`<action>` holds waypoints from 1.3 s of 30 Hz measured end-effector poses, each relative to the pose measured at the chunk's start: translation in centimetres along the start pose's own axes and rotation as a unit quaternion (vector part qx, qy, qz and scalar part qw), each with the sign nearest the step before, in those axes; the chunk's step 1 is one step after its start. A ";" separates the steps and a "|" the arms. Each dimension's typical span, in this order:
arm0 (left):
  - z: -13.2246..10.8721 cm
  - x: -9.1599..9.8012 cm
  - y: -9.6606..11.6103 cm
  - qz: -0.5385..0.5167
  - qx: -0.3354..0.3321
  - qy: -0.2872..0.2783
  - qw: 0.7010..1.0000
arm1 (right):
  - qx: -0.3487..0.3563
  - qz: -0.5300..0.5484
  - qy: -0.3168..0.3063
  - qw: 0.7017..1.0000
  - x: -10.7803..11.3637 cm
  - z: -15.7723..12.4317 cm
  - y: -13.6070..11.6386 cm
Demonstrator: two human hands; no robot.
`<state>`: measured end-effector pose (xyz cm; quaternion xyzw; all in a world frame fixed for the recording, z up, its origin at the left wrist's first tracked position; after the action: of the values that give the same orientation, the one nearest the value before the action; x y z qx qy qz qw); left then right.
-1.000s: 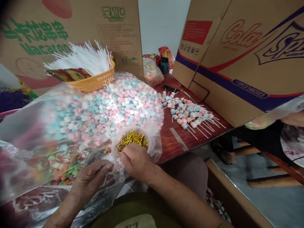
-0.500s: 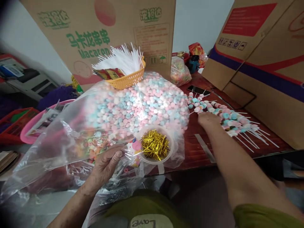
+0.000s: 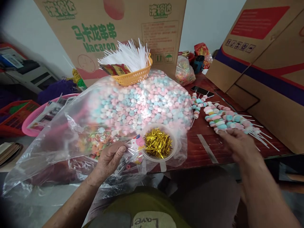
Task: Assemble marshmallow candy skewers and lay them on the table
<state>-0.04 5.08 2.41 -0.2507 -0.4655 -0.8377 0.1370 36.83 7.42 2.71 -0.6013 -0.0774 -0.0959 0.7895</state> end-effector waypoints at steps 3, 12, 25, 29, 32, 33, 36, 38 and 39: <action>0.4 -1.2 0.3 0.029 -0.010 -0.050 0.998 | -0.050 0.049 0.057 0.996 -4.3 -2.6 0.1; 0.5 -1.7 1.9 0.066 0.004 -0.074 0.995 | -0.191 0.270 -0.035 0.943 -15.9 -2.4 -3.3; -0.3 -1.7 0.8 -0.064 0.042 0.001 0.997 | -0.118 0.101 0.023 0.988 -13.9 -3.2 -2.1; -0.3 -0.4 0.1 -0.073 0.040 0.012 0.996 | 0.085 -0.115 -0.017 0.990 -9.1 -4.3 -3.3; 0.0 -0.1 0.0 -0.080 0.015 0.002 0.997 | 0.219 -0.241 -0.050 0.944 -7.4 -4.9 -4.2; 0.1 0.0 0.1 -0.082 0.007 0.000 0.997 | 0.246 -0.281 -0.052 0.926 -7.1 -5.0 -4.4; 0.4 0.1 0.5 -0.091 -0.012 -0.006 0.996 | 0.286 -0.381 -0.054 0.878 -6.5 -4.7 -4.6; 0.7 0.3 0.8 -0.081 -0.026 -0.011 0.996 | 0.304 -0.424 -0.059 0.851 -6.1 -4.5 -4.6; 0.8 0.4 0.9 -0.069 -0.031 -0.012 0.997 | 0.316 -0.442 -0.064 0.837 -5.9 -4.4 -4.7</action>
<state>0.26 5.28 3.62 -0.2322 -0.4574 -0.8559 0.0656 29.96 2.33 4.49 -0.2264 -0.4112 -0.3660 0.8036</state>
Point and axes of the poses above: each hand's wrist, its own z-axis towards the middle knuckle, its own x-axis out of the back of the hand, y = z × x, the point moved 3 cm from there along z, towards the middle knuckle, and after that the axes turned 5 degrees about x, right-handed, at the moved point
